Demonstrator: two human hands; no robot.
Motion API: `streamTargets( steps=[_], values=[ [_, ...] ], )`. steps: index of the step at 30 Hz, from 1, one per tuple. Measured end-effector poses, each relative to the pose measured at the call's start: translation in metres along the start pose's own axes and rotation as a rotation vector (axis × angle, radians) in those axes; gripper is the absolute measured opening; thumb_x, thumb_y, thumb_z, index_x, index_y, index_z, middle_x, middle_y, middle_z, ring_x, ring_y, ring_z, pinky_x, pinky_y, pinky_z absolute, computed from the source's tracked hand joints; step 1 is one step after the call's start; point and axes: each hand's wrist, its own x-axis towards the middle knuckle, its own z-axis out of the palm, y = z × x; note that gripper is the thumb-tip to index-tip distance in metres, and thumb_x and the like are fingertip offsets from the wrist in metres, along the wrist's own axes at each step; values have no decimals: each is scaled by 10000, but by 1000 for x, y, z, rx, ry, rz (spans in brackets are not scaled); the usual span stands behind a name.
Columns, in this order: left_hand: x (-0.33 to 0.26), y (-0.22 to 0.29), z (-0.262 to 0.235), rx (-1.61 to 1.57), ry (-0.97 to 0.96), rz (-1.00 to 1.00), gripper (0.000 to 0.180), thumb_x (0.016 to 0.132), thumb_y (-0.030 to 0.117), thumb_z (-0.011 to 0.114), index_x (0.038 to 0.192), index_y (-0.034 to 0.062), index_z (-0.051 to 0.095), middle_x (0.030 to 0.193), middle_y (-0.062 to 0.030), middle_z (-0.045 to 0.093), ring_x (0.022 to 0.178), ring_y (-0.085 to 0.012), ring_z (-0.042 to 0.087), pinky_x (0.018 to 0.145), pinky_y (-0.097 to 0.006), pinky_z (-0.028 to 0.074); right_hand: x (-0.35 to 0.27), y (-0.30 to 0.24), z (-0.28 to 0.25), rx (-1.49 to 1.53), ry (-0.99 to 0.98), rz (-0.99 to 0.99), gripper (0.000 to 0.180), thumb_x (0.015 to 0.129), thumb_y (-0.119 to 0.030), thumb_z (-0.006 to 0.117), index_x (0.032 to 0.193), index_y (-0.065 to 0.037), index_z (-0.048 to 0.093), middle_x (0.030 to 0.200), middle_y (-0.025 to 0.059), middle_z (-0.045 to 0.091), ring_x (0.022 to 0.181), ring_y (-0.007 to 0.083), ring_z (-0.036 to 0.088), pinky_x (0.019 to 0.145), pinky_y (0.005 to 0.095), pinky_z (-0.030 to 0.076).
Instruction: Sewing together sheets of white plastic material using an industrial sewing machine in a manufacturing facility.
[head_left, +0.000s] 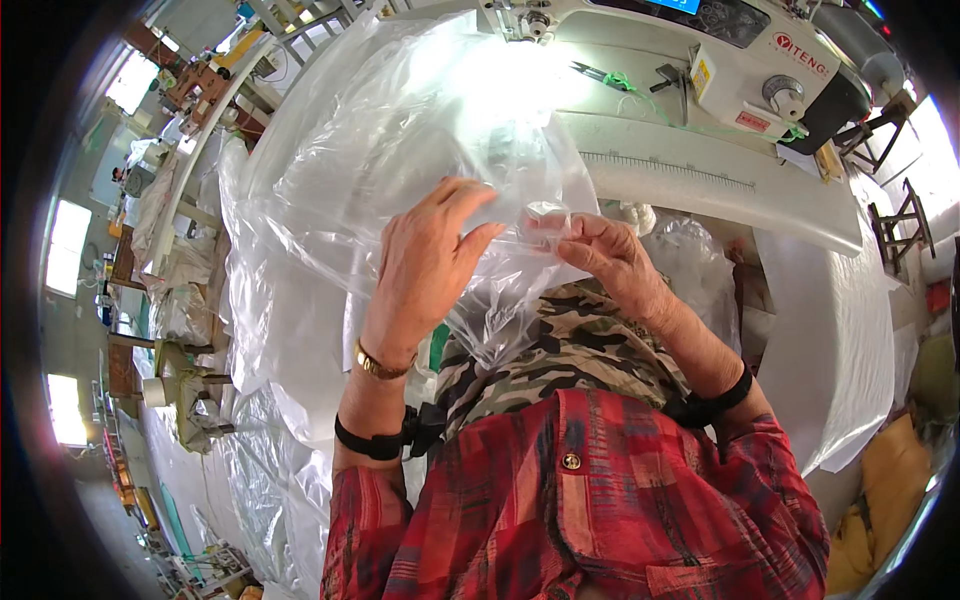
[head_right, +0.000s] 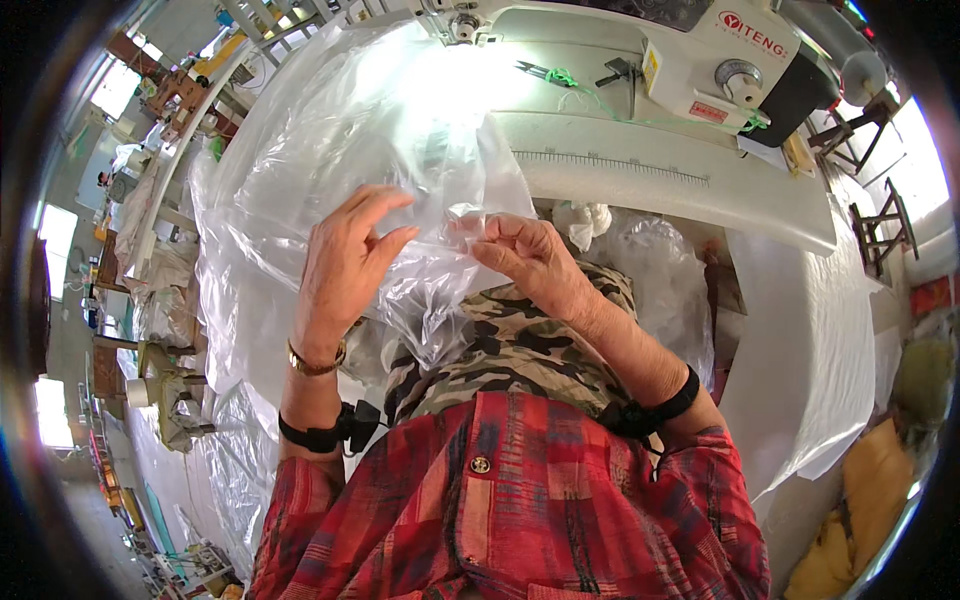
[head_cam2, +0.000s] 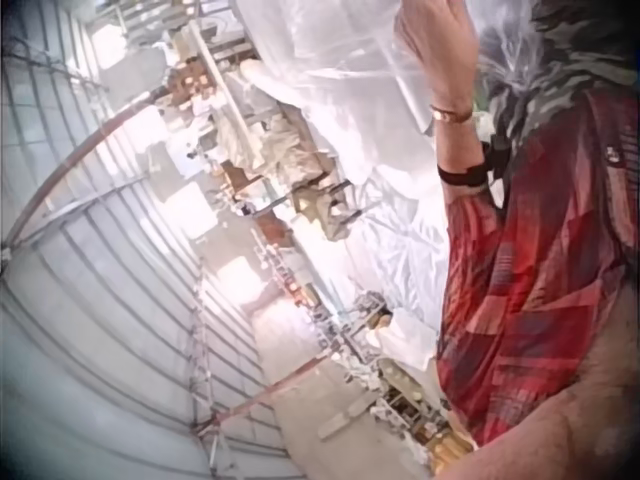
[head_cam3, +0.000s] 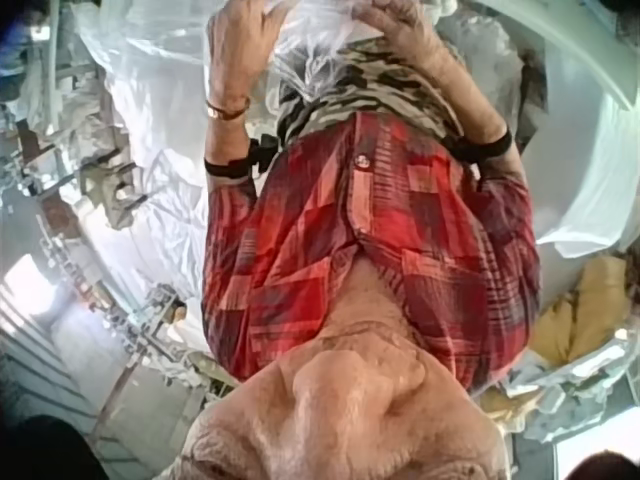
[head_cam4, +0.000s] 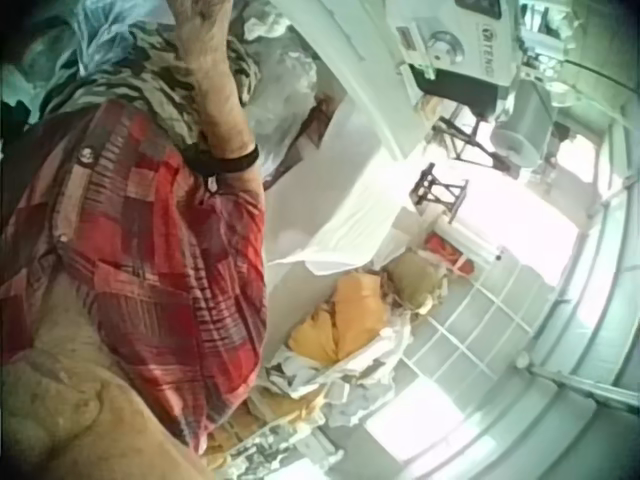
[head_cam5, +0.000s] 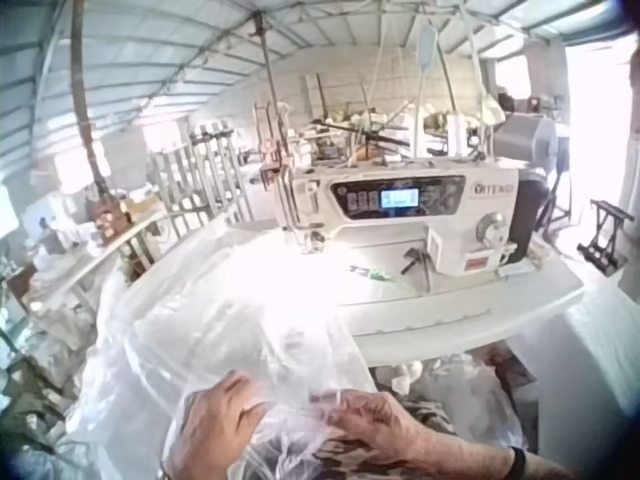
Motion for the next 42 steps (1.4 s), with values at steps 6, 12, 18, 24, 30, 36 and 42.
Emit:
streamTargets(
  steps=[6, 12, 18, 24, 30, 36, 42],
  values=[
    [31, -5, 19, -88, -151, 56, 338, 836, 116, 690, 1151, 19, 612, 1035, -135, 657, 560, -183, 526, 576, -314, 447, -1, -4, -7, -175, -60, -15, 56, 916, -65, 602, 919, -24, 565, 1206, 84, 610, 977, 113, 545, 838, 267, 449],
    [48, -15, 31, -169, -182, 78, 362, 824, 121, 702, 1162, 21, 617, 1006, -114, 669, 565, -158, 535, 580, -307, 454, 8, -22, -20, -597, -150, -279, 124, 862, -5, 614, 959, -18, 537, 1365, 160, 500, 1153, 253, 554, 906, 347, 476],
    [64, -16, 37, -189, -200, 12, 304, 826, 111, 707, 1098, -9, 644, 920, -103, 686, 580, -108, 569, 532, -271, 459, 24, -25, -33, -688, -185, -399, 102, 861, -20, 609, 927, 7, 535, 1329, 174, 527, 1171, 282, 553, 910, 350, 488],
    [67, -20, 44, -394, -127, -159, 181, 850, 75, 682, 998, -29, 678, 825, -49, 664, 604, -60, 570, 522, -226, 488, 31, -27, -41, -595, -87, -233, 133, 901, -96, 614, 868, 2, 531, 1107, 123, 636, 853, 166, 595, 798, 311, 503],
    [71, -14, 39, -350, 28, -131, 101, 862, 52, 646, 930, -22, 630, 818, -58, 634, 579, -113, 602, 503, -254, 465, 33, -23, -46, -197, 12, 79, 101, 958, -113, 560, 919, -20, 556, 865, 45, 662, 746, 98, 619, 705, 233, 498],
    [66, 8, 46, -267, 55, -81, 92, 910, 12, 558, 963, 19, 484, 942, -132, 599, 560, -239, 657, 509, -349, 478, 39, -27, -44, -431, 123, 58, 77, 910, -64, 552, 906, 11, 539, 773, 80, 655, 638, 112, 599, 621, 247, 501],
    [59, 0, 55, 87, 270, 21, 344, 873, 96, 652, 1157, -5, 487, 1094, -178, 603, 704, -299, 672, 641, -414, 508, 41, -24, -41, -528, 157, 61, 273, 894, -91, 614, 1130, 46, 624, 780, 91, 659, 685, 127, 587, 651, 300, 501]
  ],
)
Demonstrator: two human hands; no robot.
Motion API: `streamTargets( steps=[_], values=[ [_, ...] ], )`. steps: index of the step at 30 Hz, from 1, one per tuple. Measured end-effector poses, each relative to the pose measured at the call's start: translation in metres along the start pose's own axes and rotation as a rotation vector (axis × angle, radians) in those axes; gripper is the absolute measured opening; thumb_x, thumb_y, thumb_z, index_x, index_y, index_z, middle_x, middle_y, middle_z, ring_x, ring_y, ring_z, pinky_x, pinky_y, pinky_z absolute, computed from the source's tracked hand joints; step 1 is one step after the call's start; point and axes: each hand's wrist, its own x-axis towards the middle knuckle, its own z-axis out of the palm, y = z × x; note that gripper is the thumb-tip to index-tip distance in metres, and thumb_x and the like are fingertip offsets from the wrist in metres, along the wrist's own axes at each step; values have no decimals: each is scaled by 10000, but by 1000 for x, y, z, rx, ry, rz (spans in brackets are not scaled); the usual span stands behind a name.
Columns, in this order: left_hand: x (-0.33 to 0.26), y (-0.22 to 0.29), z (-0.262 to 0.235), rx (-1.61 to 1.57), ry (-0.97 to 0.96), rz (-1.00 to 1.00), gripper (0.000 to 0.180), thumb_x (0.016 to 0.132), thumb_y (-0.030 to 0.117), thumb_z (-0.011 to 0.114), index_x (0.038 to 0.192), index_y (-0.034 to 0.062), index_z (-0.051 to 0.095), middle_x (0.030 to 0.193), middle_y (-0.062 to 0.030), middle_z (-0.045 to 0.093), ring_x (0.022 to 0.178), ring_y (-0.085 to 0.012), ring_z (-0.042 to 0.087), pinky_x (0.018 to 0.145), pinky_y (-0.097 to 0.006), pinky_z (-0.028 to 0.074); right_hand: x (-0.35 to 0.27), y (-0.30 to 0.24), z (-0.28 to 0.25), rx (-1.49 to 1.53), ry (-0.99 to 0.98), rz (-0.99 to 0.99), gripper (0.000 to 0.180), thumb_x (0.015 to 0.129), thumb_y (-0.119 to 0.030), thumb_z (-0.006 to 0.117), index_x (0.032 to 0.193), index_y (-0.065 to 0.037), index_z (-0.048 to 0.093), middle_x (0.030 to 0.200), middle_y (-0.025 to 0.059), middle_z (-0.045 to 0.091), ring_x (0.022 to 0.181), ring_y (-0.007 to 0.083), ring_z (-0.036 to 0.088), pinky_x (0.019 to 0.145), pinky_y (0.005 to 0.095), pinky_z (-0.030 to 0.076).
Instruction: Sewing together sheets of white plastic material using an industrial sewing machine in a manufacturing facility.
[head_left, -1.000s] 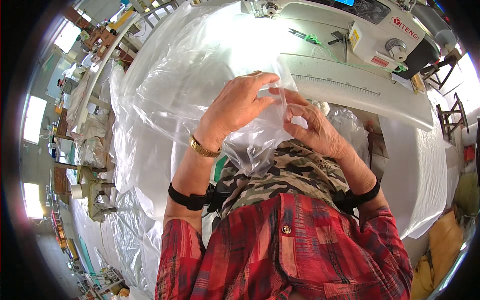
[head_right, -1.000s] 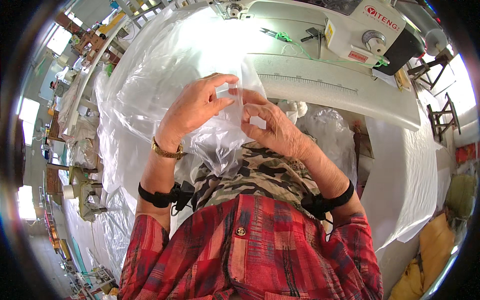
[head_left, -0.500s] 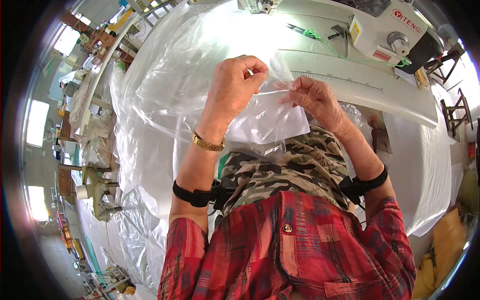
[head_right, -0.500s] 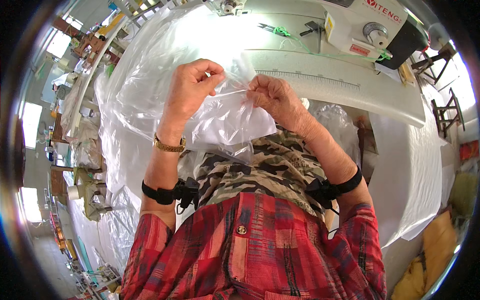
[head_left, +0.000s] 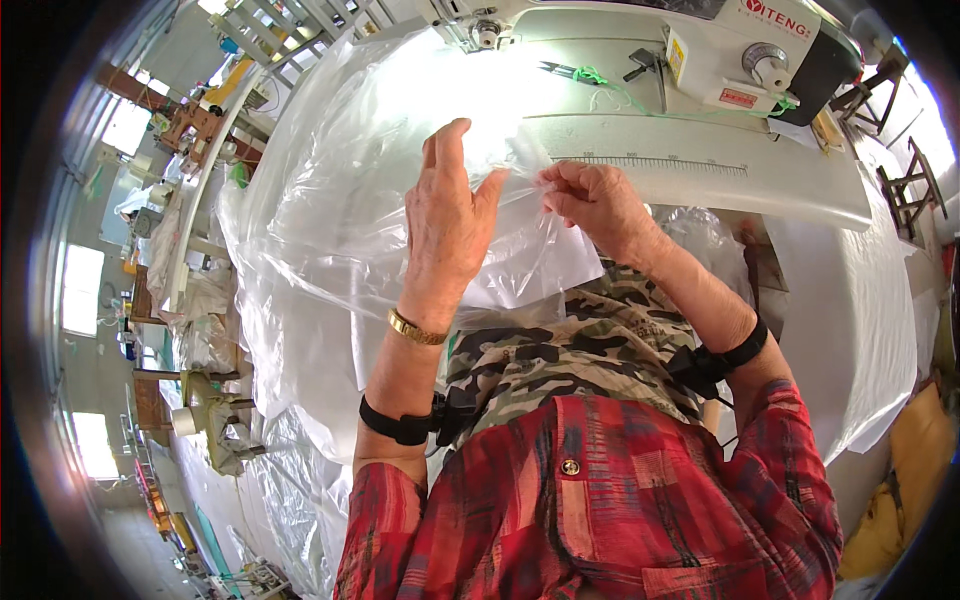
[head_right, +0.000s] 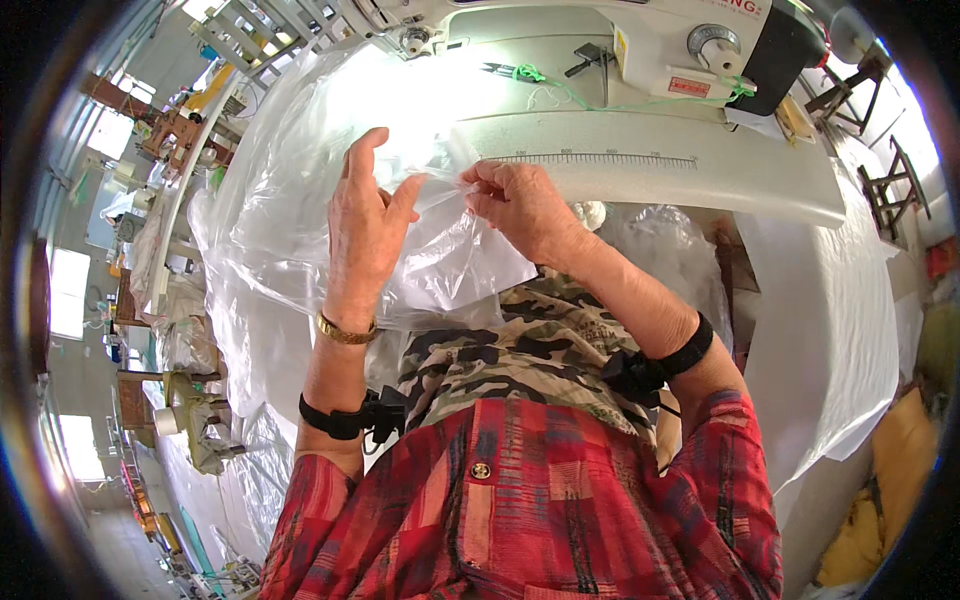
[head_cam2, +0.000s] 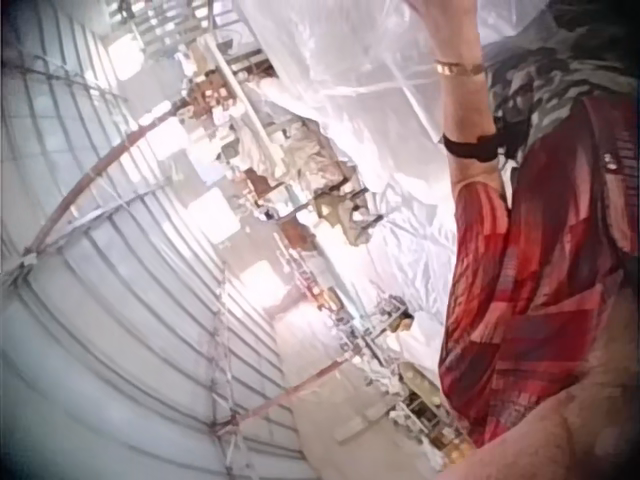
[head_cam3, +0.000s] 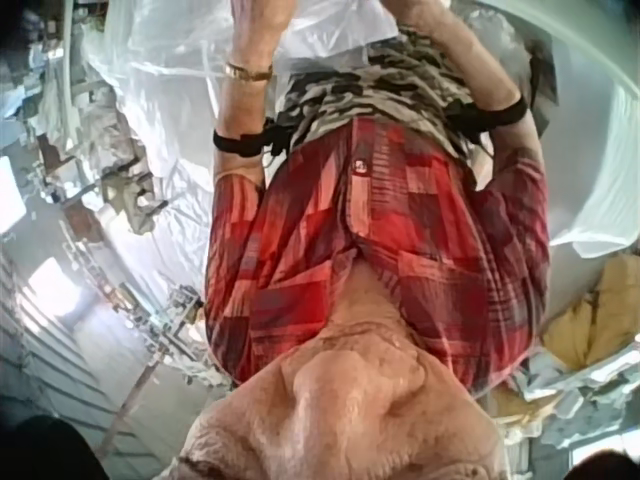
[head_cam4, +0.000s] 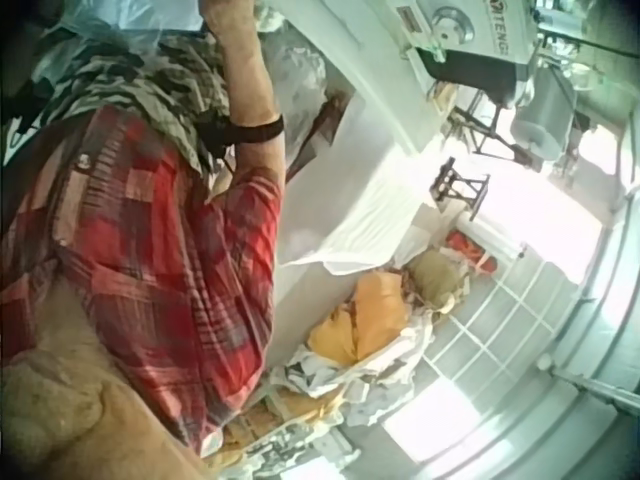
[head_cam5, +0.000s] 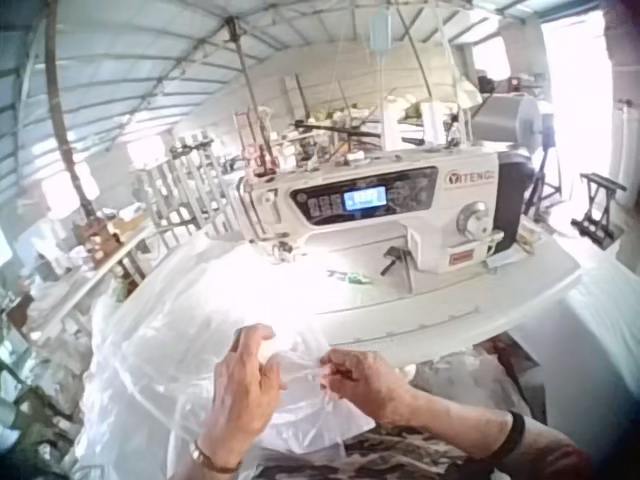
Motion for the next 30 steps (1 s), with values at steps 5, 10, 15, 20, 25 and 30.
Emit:
streamTargets(
  steps=[5, 10, 15, 20, 25, 30],
  values=[
    [-2, -7, 0, 33, -109, -164, 432, 822, 177, 724, 1140, -53, 543, 1062, -190, 627, 713, -307, 653, 677, -411, 504, 4, 5, 1, -154, 24, -44, 218, 895, -136, 626, 1020, 39, 669, 783, 149, 673, 668, 174, 597, 676, 333, 498],
    [-1, -21, 0, -52, -271, -335, 278, 822, 181, 712, 973, -42, 645, 875, -163, 661, 658, -267, 628, 640, -353, 489, 1, 3, 3, -291, 14, -100, 213, 883, -151, 626, 1002, 20, 670, 809, 167, 670, 717, 285, 634, 700, 380, 500],
    [8, -8, 0, -114, -66, -99, 97, 848, 87, 650, 877, 2, 611, 780, -111, 626, 602, -249, 579, 579, -347, 455, 16, 2, -3, -583, 121, -341, 109, 876, -109, 628, 887, -6, 664, 806, 129, 614, 704, 273, 610, 652, 381, 472],
    [10, 1, 3, -30, -68, 10, 51, 884, 66, 610, 900, 31, 576, 789, -108, 620, 614, -253, 588, 551, -354, 447, 45, 4, -15, -729, 97, -442, 142, 882, -163, 628, 874, -23, 653, 881, 133, 605, 782, 327, 610, 699, 425, 472],
    [11, 1, 11, -3, -168, 49, 97, 910, 93, 596, 962, 11, 589, 766, -117, 632, 638, -243, 637, 572, -333, 462, 63, -2, -22, -885, 69, -476, 135, 891, -161, 603, 860, -34, 633, 857, 124, 595, 774, 318, 614, 684, 434, 472],
    [11, -2, 24, 88, -299, 133, 104, 901, 98, 585, 972, 24, 604, 837, -140, 654, 751, -321, 645, 654, -370, 487, 84, 0, -26, -1083, -60, -484, 74, 873, -114, 586, 853, -48, 613, 877, 117, 607, 827, 310, 633, 698, 429, 486]
  ],
)
